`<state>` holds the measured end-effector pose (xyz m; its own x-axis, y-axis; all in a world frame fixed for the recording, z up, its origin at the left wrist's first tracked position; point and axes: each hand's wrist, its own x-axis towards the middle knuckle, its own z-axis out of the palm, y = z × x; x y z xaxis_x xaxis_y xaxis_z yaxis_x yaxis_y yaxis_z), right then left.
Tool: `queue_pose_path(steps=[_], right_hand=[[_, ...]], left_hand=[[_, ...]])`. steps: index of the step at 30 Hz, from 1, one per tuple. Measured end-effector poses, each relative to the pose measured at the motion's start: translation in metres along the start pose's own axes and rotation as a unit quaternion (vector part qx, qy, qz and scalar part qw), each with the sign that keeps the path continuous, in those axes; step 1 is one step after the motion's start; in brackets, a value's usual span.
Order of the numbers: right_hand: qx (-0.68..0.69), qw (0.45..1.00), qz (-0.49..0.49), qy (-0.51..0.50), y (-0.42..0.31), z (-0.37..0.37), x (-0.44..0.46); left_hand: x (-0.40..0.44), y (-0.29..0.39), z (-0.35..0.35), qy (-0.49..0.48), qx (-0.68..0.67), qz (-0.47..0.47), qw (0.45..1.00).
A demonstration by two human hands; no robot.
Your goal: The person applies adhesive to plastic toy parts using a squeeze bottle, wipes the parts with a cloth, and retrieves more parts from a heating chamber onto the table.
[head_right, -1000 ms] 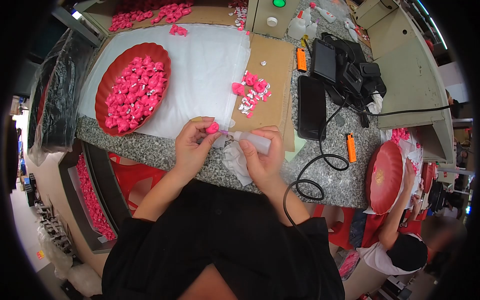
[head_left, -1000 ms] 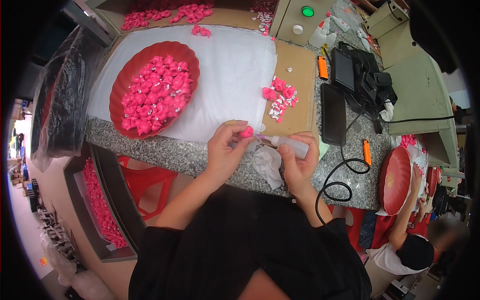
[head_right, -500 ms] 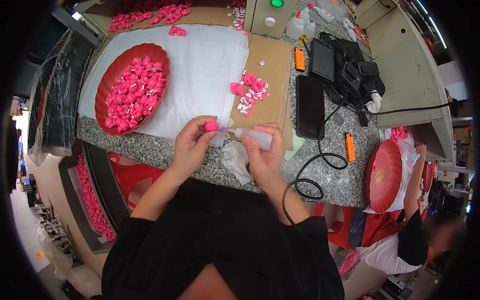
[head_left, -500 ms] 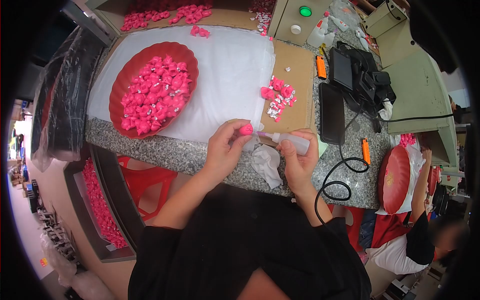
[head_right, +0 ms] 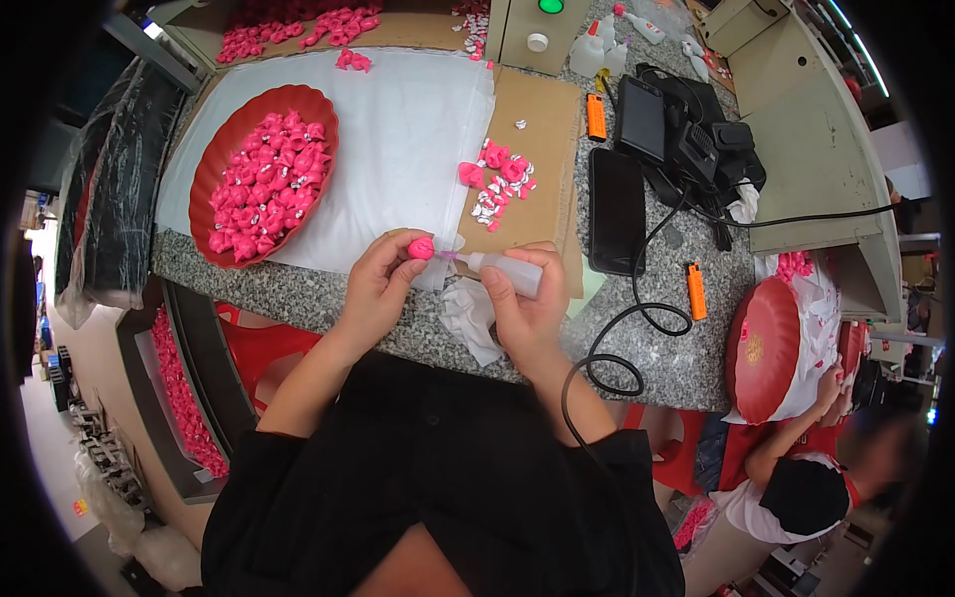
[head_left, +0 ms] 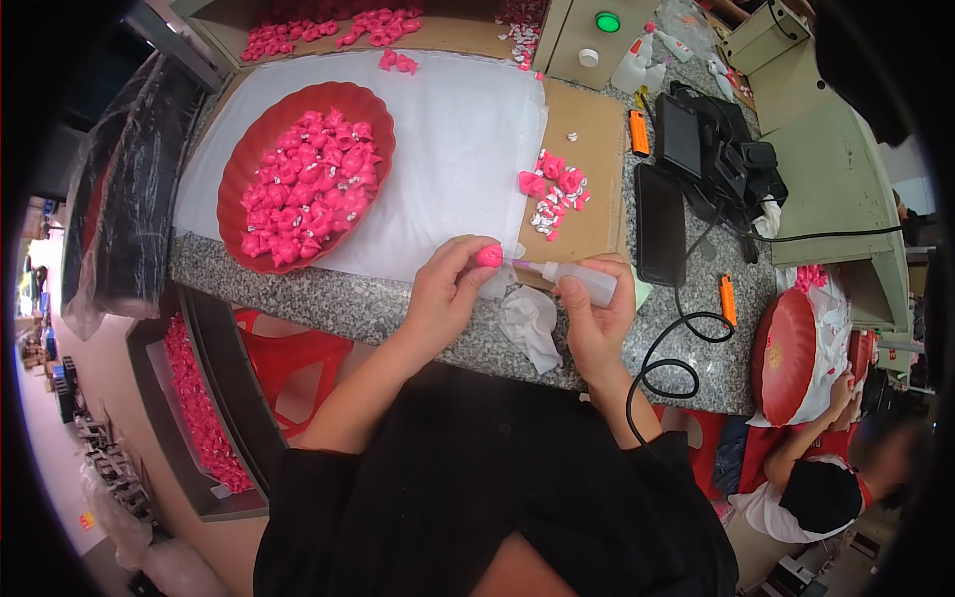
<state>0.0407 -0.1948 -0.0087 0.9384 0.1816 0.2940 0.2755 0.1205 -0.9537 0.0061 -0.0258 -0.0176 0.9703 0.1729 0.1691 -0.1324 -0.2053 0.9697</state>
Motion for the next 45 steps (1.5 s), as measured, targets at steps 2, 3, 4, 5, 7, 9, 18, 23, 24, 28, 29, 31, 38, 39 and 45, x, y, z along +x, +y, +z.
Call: queue_pose_path(steps=[2,3,4,5,7,9,18,23,24,28,29,31,38,39,45], right_hand=[[0.006,1.0,0.001,-0.001,0.0,0.0,0.0],[0.004,1.0,-0.001,-0.001,0.0,0.0,0.0],[0.002,1.0,-0.002,-0.001,0.0,0.0,0.0],[0.002,1.0,-0.001,-0.001,0.0,-0.001,0.0],[-0.01,1.0,0.012,-0.005,-0.001,-0.002,0.001],[-0.012,1.0,0.005,-0.005,0.0,-0.002,0.001],[0.012,1.0,0.024,0.0,-0.004,0.001,0.0],[0.099,0.988,0.12,0.001,-0.022,-0.009,0.017],[0.098,0.988,0.121,0.002,-0.024,-0.01,0.02],[0.1,0.983,0.145,-0.044,-0.024,-0.013,0.025],[0.102,0.982,0.149,-0.053,-0.024,-0.012,0.026],[0.102,0.981,0.155,-0.058,-0.023,-0.011,0.026],[0.084,0.979,0.169,-0.075,-0.023,-0.01,0.027],[0.084,0.979,0.17,-0.075,-0.023,-0.009,0.027],[0.049,0.985,0.143,-0.086,-0.023,-0.01,0.028]], left_hand=[[0.0,0.0,0.0,0.001,-0.002,-0.001,1.0],[0.0,0.001,-0.001,0.0,0.003,0.003,1.0],[0.0,0.001,0.0,-0.001,0.009,0.007,1.0],[0.0,0.001,0.0,-0.002,0.009,0.007,1.0],[0.0,0.0,0.0,0.001,0.01,0.015,1.0],[0.001,0.001,0.0,-0.001,0.01,0.015,1.0],[0.001,0.004,-0.002,-0.012,0.016,0.001,1.0],[0.009,0.015,-0.02,-0.136,0.04,-0.005,0.99],[0.011,0.015,-0.024,-0.172,0.004,-0.036,0.984],[0.016,0.016,-0.03,-0.249,-0.046,-0.083,0.964],[0.017,0.017,-0.031,-0.247,-0.047,-0.085,0.964],[0.017,0.018,-0.031,-0.265,-0.052,-0.086,0.959],[0.018,0.015,-0.032,-0.282,-0.048,-0.078,0.955],[0.018,0.015,-0.032,-0.283,-0.048,-0.074,0.955],[0.018,0.014,-0.032,-0.287,-0.039,-0.071,0.954]])
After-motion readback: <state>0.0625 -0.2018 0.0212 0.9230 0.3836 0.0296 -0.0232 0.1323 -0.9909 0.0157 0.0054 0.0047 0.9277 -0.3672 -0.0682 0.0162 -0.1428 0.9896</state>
